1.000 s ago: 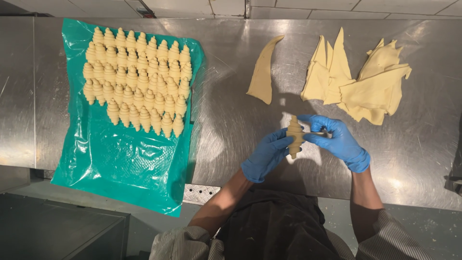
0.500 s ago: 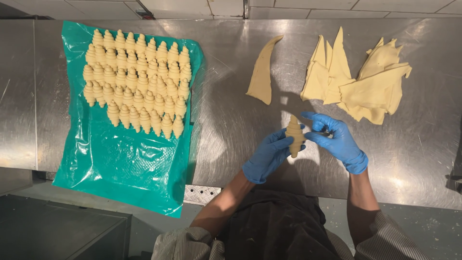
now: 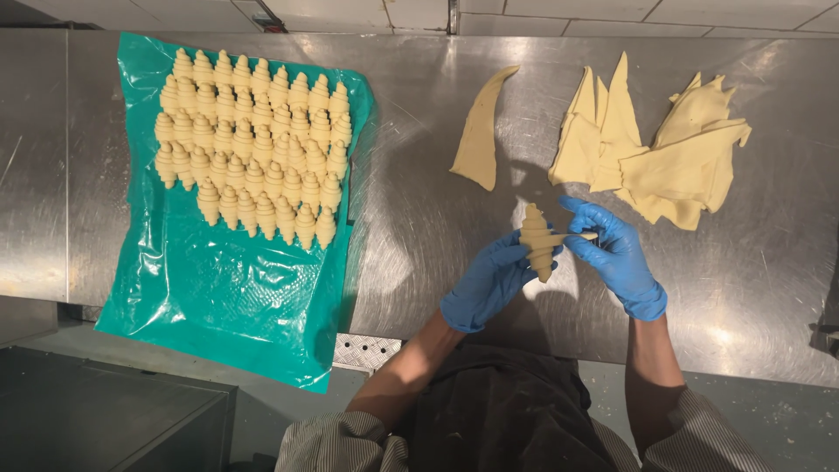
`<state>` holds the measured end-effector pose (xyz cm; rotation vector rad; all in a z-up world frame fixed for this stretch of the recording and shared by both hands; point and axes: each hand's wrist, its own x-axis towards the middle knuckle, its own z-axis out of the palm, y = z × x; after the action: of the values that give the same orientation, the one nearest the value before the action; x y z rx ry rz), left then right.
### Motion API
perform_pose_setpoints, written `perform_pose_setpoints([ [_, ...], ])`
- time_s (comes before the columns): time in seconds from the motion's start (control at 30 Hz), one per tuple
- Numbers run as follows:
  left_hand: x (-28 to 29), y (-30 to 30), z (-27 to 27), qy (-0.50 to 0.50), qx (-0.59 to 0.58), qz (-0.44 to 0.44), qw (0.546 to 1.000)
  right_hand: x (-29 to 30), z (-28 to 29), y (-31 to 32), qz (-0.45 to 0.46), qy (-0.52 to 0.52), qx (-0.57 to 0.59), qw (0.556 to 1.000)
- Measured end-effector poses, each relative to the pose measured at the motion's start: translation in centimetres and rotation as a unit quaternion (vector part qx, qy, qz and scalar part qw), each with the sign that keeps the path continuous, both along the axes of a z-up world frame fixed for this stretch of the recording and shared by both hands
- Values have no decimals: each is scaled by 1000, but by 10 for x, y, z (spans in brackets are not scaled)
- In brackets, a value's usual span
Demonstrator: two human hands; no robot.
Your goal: Rolling triangular pieces of dough into croissant shapes on a metal workbench.
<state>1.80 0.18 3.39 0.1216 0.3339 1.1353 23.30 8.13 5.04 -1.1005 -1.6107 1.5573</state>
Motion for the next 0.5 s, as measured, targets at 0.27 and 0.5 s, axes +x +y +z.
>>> perform_pose_setpoints([
  [0.27,3,-1,-6,56,7,17,998,-3,-6,-1,-6,66,-21,998],
  [0.5,5,2,-3,-3,0,35,999,-12,-2,-1,2,60,30,998],
])
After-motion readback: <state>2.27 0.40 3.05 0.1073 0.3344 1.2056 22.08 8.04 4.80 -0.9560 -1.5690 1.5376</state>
